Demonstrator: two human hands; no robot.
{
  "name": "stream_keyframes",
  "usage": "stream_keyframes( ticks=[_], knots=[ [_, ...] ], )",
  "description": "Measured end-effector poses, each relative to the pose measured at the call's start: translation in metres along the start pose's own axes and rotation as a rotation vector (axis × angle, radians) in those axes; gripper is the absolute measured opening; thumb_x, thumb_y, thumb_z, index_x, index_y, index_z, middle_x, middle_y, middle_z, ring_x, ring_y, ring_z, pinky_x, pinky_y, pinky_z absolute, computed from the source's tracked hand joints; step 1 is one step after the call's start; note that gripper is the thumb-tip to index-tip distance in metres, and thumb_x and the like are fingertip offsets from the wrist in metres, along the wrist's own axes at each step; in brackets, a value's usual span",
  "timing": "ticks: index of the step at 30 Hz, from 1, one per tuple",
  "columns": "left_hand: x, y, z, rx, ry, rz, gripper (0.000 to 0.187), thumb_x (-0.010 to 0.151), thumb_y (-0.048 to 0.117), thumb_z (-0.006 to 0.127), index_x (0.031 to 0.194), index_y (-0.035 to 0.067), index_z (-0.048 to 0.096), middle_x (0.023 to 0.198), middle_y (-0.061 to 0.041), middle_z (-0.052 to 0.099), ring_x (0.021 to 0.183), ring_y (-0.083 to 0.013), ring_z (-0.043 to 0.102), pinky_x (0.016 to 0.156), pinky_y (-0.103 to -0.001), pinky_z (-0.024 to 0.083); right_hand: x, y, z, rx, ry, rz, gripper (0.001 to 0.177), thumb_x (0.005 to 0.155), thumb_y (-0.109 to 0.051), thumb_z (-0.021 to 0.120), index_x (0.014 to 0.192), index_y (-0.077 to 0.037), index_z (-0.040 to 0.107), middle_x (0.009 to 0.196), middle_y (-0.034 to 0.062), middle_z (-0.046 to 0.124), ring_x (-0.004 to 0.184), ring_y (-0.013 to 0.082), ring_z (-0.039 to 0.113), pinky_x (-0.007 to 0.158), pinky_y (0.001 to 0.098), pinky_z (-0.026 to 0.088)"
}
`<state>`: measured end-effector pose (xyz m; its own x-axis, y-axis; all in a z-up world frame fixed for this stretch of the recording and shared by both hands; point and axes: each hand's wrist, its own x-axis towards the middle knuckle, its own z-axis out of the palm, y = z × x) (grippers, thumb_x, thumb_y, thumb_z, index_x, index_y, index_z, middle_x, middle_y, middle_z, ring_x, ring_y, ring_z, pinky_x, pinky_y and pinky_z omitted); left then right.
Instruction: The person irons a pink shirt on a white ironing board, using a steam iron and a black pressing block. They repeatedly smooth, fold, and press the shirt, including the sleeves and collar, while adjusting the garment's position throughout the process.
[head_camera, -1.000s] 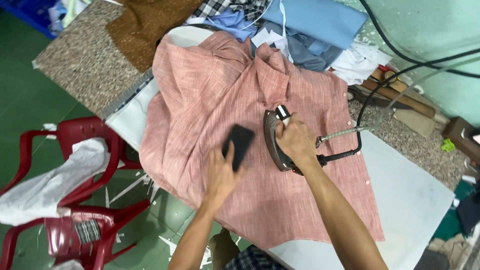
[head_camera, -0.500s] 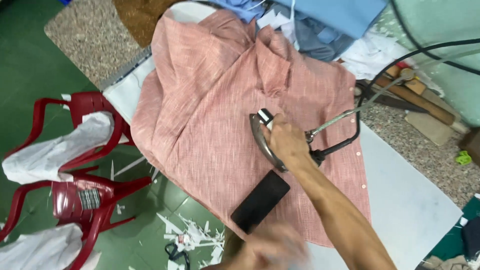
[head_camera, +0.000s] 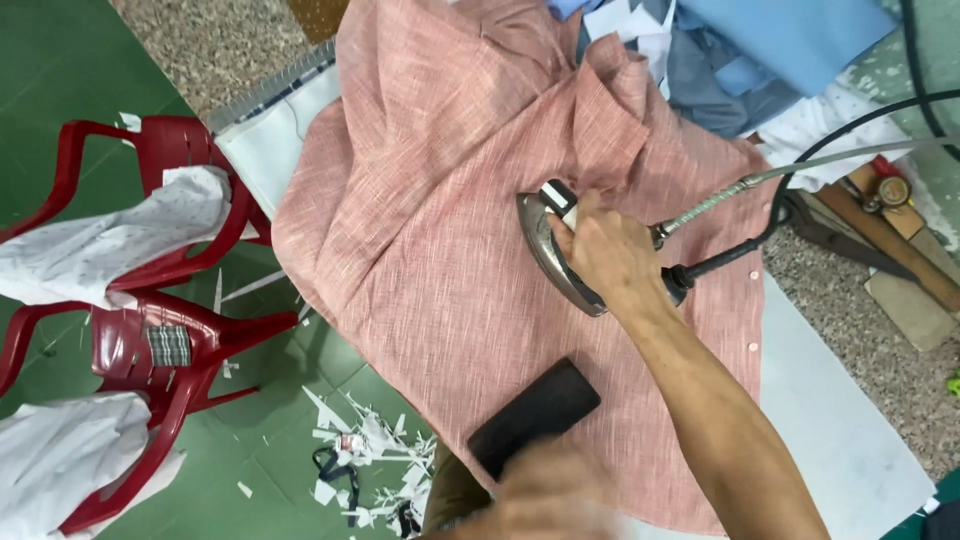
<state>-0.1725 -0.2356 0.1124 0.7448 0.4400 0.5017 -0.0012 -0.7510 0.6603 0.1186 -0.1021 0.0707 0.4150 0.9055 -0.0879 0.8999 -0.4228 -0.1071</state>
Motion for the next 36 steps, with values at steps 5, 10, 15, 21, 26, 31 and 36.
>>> stream_keyframes(
  ticks=[5, 10, 15, 21, 26, 31, 36],
  knots=[
    [-0.014, -0.066, 0.061, 0.432, -0.525, -0.291, 0.099, 0.087, 0.072, 0.064, 0.16, 0.013, 0.032, 0.169, -0.028, -0.001, 0.156, -0.0427, 0.004, 0.123, -0.059, 0.007, 0.002, -0.003, -0.015, 0.099, -0.057, -0.044, 0.053, 0.111, -0.047, 0.049, 0.111, 0.006, 0.055, 0.068, 0.0159, 0.067, 0.054, 0.0397, 0.068, 0.045, 0.0499, 0.056],
    [-0.026, -0.07, 0.067, 0.52, -0.457, -0.271, 0.075, 0.101, 0.065, 0.041, 0.156, 0.014, 0.039, 0.164, -0.027, 0.023, 0.152, -0.0415, 0.023, 0.123, -0.058, 0.017, -0.014, 0.0, -0.012, 0.191, -0.092, 0.029, 0.061, 0.107, -0.055, 0.051, 0.11, 0.006, 0.052, 0.076, 0.0216, 0.068, 0.065, 0.0461, 0.068, 0.052, 0.0547, 0.055],
    [-0.02, -0.069, 0.062, 0.424, -0.347, -0.27, 0.066, 0.103, 0.051, 0.051, 0.152, 0.008, 0.044, 0.149, -0.031, 0.043, 0.14, -0.0446, 0.042, 0.119, -0.059, 0.03, -0.021, 0.01, -0.006, 0.051, -0.05, -0.09, 0.067, 0.109, -0.049, 0.05, 0.124, 0.016, 0.054, 0.066, 0.0188, 0.068, 0.052, 0.0396, 0.066, 0.045, 0.0472, 0.055],
    [-0.032, -0.075, 0.066, 0.42, -0.308, -0.273, 0.065, 0.102, 0.054, 0.056, 0.149, 0.011, 0.046, 0.142, -0.025, 0.049, 0.129, -0.0394, 0.05, 0.112, -0.057, 0.041, -0.006, 0.01, -0.02, 0.063, -0.135, -0.054, 0.056, 0.11, -0.05, 0.048, 0.119, 0.006, 0.054, 0.075, 0.0217, 0.071, 0.063, 0.0455, 0.07, 0.051, 0.0525, 0.058],
    [-0.039, -0.07, 0.063, 0.512, -0.41, -0.325, 0.064, 0.1, 0.057, 0.051, 0.151, 0.018, 0.05, 0.138, -0.025, 0.05, 0.113, -0.0427, 0.053, 0.092, -0.054, 0.045, -0.001, 0.01, -0.022, 0.035, -0.169, -0.058, 0.055, 0.113, -0.049, 0.045, 0.117, 0.005, 0.053, 0.069, 0.0145, 0.069, 0.051, 0.0359, 0.068, 0.041, 0.0436, 0.056],
    [-0.043, -0.077, 0.043, 0.348, -0.436, -0.272, 0.063, 0.097, 0.041, 0.064, 0.152, 0.014, 0.046, 0.137, -0.032, 0.046, 0.114, -0.0471, 0.052, 0.086, -0.056, 0.051, 0.0, 0.008, -0.023, 0.038, -0.176, -0.01, 0.056, 0.11, -0.054, 0.046, 0.114, 0.001, 0.054, 0.076, 0.0176, 0.072, 0.061, 0.0418, 0.07, 0.049, 0.0491, 0.056],
    [-0.008, -0.132, -0.041, -0.13, -0.391, -0.462, 0.065, 0.091, 0.039, 0.076, 0.149, 0.022, 0.053, 0.133, -0.017, 0.054, 0.129, -0.0317, 0.057, 0.103, -0.038, 0.051, 0.002, 0.011, -0.01, 0.07, -0.11, 0.06, 0.057, 0.103, -0.056, 0.054, 0.12, -0.002, 0.055, 0.082, 0.0165, 0.074, 0.075, 0.0424, 0.074, 0.059, 0.057, 0.058]
  ],
)
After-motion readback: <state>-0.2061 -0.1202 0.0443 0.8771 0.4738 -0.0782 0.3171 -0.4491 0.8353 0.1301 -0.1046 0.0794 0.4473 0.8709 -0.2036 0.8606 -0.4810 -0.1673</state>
